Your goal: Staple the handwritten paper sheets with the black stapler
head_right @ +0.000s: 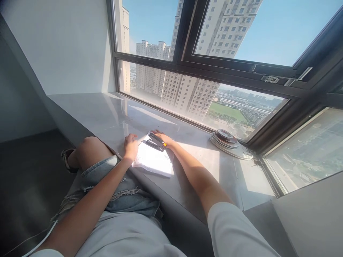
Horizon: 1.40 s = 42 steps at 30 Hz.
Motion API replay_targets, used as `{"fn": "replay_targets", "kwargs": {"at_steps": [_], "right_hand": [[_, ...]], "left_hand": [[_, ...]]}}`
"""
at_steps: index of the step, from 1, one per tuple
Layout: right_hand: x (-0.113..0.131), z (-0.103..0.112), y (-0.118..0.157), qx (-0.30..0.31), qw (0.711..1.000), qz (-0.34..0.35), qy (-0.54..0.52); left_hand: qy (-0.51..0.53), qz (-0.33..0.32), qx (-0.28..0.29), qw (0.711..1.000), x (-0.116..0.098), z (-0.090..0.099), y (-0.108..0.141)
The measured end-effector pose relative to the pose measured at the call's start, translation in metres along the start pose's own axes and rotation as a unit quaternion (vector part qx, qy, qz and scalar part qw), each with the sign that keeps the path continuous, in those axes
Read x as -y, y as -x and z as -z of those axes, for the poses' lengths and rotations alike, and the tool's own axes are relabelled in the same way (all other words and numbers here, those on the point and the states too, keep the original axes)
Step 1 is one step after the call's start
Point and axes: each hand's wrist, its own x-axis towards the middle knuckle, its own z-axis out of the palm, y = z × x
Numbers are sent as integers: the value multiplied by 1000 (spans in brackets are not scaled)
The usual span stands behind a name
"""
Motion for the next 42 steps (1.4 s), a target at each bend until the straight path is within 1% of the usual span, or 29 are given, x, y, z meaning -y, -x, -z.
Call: {"fn": "replay_targets", "kwargs": {"at_steps": [3,5,7,9,12,15,17,18,20,23,26,28,30,33,34,35,36,39,42], "right_hand": [[1,4,22,6,998,55,-13],[-2,6,37,-1,998,63,-21],[-5,7,53,-8,998,59,-28],[-8,7,70,-13,999,37,-37],[-8,6,94,-26,998,16,-47],[-7,4,108,-37,998,18,-57],[-9,2,109,-45,997,24,-63],[-11,2,108,-49,996,24,-67],[-15,1,104,-52,996,20,-74],[-20,1,100,-64,994,21,-82],[-23,5,98,-80,990,38,-114],[-23,10,99,-110,983,30,-147],[-20,16,102,-178,969,-3,-169],[-8,20,118,-314,925,-75,-201],[-3,19,127,-343,909,-96,-216],[2,17,138,-355,900,-112,-226],[7,13,149,-347,901,-119,-231],[22,-1,179,-288,923,-122,-225],[32,-12,193,-257,936,-104,-215]], "left_hand": [[17,-3,11,1000,0,-1,-1],[22,-5,18,1000,-1,-2,-1],[18,-12,18,1000,-1,-1,0],[14,-27,29,999,-3,0,1],[1,-57,66,996,-9,6,5],[-24,-104,111,988,-20,11,13],[-55,-155,159,973,-30,11,22],[-76,-183,185,962,-34,10,27],[-120,-229,222,940,-42,8,38],[-151,-264,269,914,-47,5,49],[-143,-302,328,884,-46,5,51],[-138,-327,356,865,-43,7,50],[-140,-334,368,857,-40,8,50],[-139,-319,374,860,-38,7,50],[-138,-315,374,861,-37,7,50],[-138,-312,373,863,-37,6,51],[-138,-310,372,864,-37,6,51],[-149,-302,373,865,-39,8,50],[-179,-275,383,864,-45,11,49]]}}
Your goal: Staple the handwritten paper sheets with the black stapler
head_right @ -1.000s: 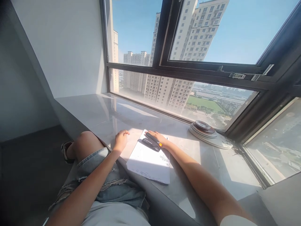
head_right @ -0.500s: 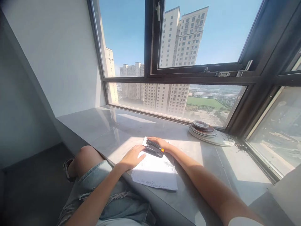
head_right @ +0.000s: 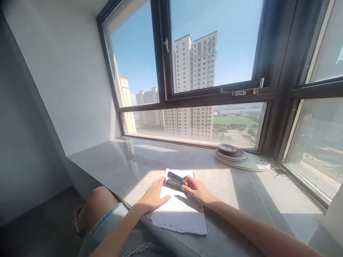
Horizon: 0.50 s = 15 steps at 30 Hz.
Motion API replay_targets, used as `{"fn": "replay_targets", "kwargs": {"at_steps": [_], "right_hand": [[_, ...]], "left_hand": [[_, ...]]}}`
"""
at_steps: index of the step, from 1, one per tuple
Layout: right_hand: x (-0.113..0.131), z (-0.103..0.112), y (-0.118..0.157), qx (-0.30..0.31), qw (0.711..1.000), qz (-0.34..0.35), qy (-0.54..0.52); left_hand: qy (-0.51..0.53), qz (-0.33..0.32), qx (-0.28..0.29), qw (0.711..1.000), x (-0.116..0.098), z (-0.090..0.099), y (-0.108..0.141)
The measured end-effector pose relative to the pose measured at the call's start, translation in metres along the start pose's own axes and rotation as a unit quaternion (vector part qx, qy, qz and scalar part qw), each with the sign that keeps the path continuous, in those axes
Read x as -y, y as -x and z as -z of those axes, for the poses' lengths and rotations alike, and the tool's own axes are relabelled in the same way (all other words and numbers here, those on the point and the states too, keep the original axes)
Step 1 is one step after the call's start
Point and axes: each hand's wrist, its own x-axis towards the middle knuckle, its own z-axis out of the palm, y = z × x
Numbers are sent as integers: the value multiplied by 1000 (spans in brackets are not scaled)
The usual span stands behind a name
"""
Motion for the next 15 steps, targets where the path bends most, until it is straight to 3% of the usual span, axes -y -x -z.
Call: {"fn": "replay_targets", "kwargs": {"at_steps": [4,10,15], "right_hand": [[6,-3,-1,3,1000,9,12],[5,1,-3,-19,998,50,44],[-5,0,-3,-36,999,22,-18]], "left_hand": [[-15,40,4,999,-16,0,-7],[-16,89,-52,995,-31,-26,-20],[11,54,-72,996,-28,-26,-15]]}}
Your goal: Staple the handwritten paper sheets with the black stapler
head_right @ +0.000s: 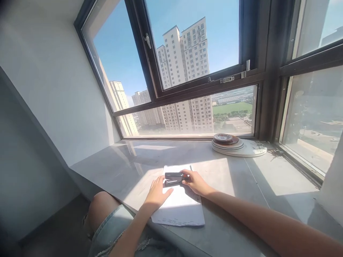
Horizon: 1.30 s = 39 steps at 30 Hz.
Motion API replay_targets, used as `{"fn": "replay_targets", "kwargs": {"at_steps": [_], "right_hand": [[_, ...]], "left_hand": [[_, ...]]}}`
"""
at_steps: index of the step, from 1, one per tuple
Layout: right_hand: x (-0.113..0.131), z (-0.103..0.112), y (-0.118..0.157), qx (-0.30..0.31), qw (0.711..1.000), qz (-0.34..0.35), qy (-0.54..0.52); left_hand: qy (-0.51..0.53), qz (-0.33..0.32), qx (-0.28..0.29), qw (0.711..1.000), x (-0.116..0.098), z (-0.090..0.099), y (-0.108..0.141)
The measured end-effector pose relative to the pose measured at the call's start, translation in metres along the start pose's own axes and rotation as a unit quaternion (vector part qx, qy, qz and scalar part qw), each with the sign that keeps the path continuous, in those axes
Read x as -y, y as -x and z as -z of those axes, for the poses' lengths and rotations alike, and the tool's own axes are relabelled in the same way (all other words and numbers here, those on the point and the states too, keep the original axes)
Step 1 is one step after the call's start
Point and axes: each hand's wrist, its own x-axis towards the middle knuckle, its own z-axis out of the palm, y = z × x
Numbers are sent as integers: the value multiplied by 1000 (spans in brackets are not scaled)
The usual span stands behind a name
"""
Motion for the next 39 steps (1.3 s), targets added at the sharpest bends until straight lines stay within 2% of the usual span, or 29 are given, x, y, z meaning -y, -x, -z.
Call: {"fn": "replay_targets", "kwargs": {"at_steps": [6,14,18,31,39], "right_hand": [[0,-1,0,-23,992,-37,-122],[2,7,-2,-61,991,-40,-111],[4,12,-1,-54,990,-79,-103],[7,13,0,-35,984,-106,-137],[8,12,1,-43,979,-122,-157]], "left_hand": [[25,-40,-23,999,10,3,1],[48,-35,-30,998,18,0,-3],[49,-27,-18,998,18,1,-3],[33,-29,-7,999,18,2,-5],[58,-17,-23,998,18,0,-4]]}}
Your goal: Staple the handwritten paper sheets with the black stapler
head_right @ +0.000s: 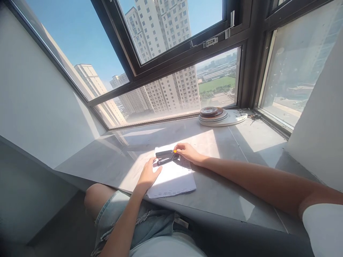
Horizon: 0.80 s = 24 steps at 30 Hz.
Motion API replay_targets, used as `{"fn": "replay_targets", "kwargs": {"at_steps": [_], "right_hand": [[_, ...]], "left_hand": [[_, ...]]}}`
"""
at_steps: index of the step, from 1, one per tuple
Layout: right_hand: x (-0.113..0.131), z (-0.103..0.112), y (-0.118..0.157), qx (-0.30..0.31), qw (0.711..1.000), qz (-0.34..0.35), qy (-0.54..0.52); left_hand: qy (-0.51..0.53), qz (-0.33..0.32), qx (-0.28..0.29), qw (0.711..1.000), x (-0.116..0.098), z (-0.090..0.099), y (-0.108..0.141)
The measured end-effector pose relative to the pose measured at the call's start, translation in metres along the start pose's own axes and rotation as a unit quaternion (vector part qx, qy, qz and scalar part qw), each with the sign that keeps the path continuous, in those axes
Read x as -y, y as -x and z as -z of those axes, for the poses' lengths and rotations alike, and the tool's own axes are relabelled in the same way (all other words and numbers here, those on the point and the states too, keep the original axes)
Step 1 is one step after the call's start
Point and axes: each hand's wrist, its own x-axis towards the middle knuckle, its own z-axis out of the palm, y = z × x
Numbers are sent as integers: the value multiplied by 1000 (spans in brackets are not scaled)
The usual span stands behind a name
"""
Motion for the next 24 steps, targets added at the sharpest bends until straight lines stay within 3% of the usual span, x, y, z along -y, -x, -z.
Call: {"fn": "replay_targets", "kwargs": {"at_steps": [14,21,24], "right_hand": [[4,-1,2,-2,1000,6,-11],[-1,-1,-2,-12,995,-2,-103],[-3,0,-4,-4,999,22,-45]], "left_hand": [[-5,6,6,1000,4,-2,-1],[7,9,2,1000,5,-2,-1],[1,8,3,1000,4,-3,-1]]}}
